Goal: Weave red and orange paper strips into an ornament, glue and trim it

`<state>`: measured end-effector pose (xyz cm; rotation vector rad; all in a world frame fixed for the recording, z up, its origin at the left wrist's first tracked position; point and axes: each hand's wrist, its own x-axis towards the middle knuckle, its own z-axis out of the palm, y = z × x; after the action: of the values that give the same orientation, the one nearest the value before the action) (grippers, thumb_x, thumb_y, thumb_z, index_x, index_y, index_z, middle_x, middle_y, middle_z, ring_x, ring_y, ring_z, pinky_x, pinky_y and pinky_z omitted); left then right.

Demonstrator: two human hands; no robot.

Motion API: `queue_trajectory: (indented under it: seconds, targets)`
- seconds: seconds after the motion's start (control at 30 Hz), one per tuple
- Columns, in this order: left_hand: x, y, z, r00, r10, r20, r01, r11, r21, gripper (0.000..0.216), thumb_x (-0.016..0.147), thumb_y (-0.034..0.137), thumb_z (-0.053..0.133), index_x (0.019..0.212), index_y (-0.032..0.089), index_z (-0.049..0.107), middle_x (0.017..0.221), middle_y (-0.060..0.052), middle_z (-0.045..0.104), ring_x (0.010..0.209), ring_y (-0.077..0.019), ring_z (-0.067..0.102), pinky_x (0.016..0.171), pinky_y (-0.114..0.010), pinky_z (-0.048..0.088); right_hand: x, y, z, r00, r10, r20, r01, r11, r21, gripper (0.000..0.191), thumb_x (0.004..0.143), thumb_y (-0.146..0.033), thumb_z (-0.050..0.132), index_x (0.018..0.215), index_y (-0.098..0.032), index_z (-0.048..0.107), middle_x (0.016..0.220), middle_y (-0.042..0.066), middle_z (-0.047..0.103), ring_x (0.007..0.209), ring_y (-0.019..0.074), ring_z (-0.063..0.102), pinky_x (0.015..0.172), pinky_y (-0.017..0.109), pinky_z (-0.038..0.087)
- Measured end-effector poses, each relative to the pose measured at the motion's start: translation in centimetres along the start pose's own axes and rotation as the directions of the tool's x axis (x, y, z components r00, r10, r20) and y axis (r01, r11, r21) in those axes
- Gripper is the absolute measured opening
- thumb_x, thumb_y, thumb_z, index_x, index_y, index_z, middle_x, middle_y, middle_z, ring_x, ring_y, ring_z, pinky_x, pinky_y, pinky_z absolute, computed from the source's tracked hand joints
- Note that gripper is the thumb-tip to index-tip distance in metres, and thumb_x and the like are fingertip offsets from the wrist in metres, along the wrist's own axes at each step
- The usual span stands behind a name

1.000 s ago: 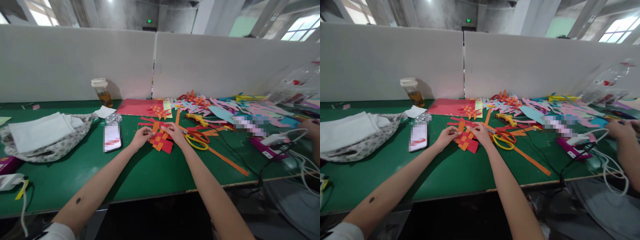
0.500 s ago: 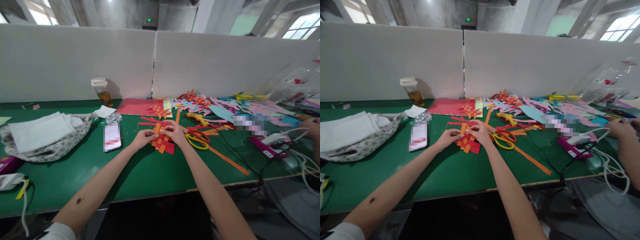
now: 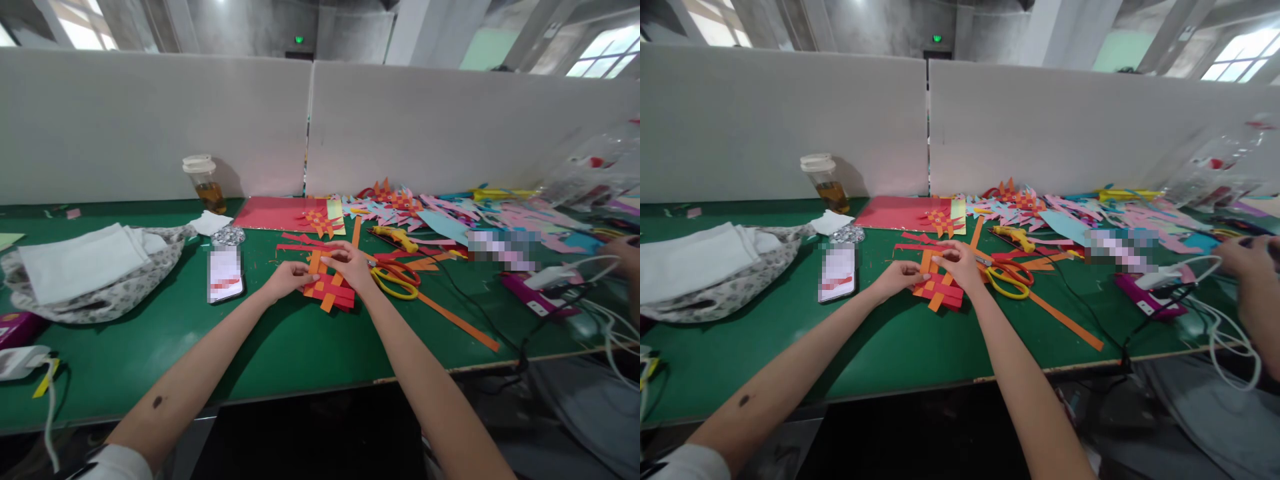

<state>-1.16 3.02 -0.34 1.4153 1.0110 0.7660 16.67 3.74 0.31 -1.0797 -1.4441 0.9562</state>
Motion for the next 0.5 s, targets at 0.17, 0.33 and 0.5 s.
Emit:
queue_trajectory:
  seconds: [0.17, 0.33, 0.5]
  targets:
    - [0.1, -0.4, 0.0, 0.998, 0.062, -0.006, -0.062, 0.998, 0.016, 0.032, 0.056, 0.038, 0.075, 0.075, 0.013, 0.067, 0.067, -0.002, 0.066, 0.062, -0.0141, 0.059, 0.052, -0.021, 0.045, -0.1, -0.3, 0.3, 1.0, 0.02, 0.004, -0.02, 1.0, 0.021, 0.04, 0.059, -0.04, 0.073, 0.092, -0.022, 0.061, 0.07, -0.001, 0.062, 0.066, 0.013, 0.058, 0.067, 0.027, 0.045]
    - [0.4, -0.8, 0.1, 0.991, 0.054, -0.119, -0.061, 0.996, -0.059, 0.036, 0.06, 0.038, 0.073, 0.086, 0.015, 0.067, 0.082, -0.006, 0.07, 0.067, -0.015, 0.063, 0.053, -0.022, 0.046, 0.7, 0.0, -0.4, 0.979, 0.121, -0.163, -0.114, 0.992, 0.053, 0.04, 0.069, -0.057, 0.056, 0.081, -0.019, 0.059, 0.075, 0.005, 0.067, 0.073, 0.0177, 0.062, 0.069, 0.03, 0.047]
    - [0.8, -1.1, -0.1, 0.973, 0.071, -0.22, -0.101, 0.987, -0.128, 0.037, 0.061, 0.04, 0.072, 0.087, 0.015, 0.068, 0.085, -0.008, 0.07, 0.068, -0.0161, 0.064, 0.057, -0.024, 0.048, 1.0, 0.6, -1.0, 0.966, 0.192, -0.17, -0.19, 0.981, 0.032, 0.038, 0.062, -0.053, 0.064, 0.078, -0.019, 0.058, 0.074, 0.005, 0.067, 0.069, 0.0186, 0.063, 0.065, 0.032, 0.047]
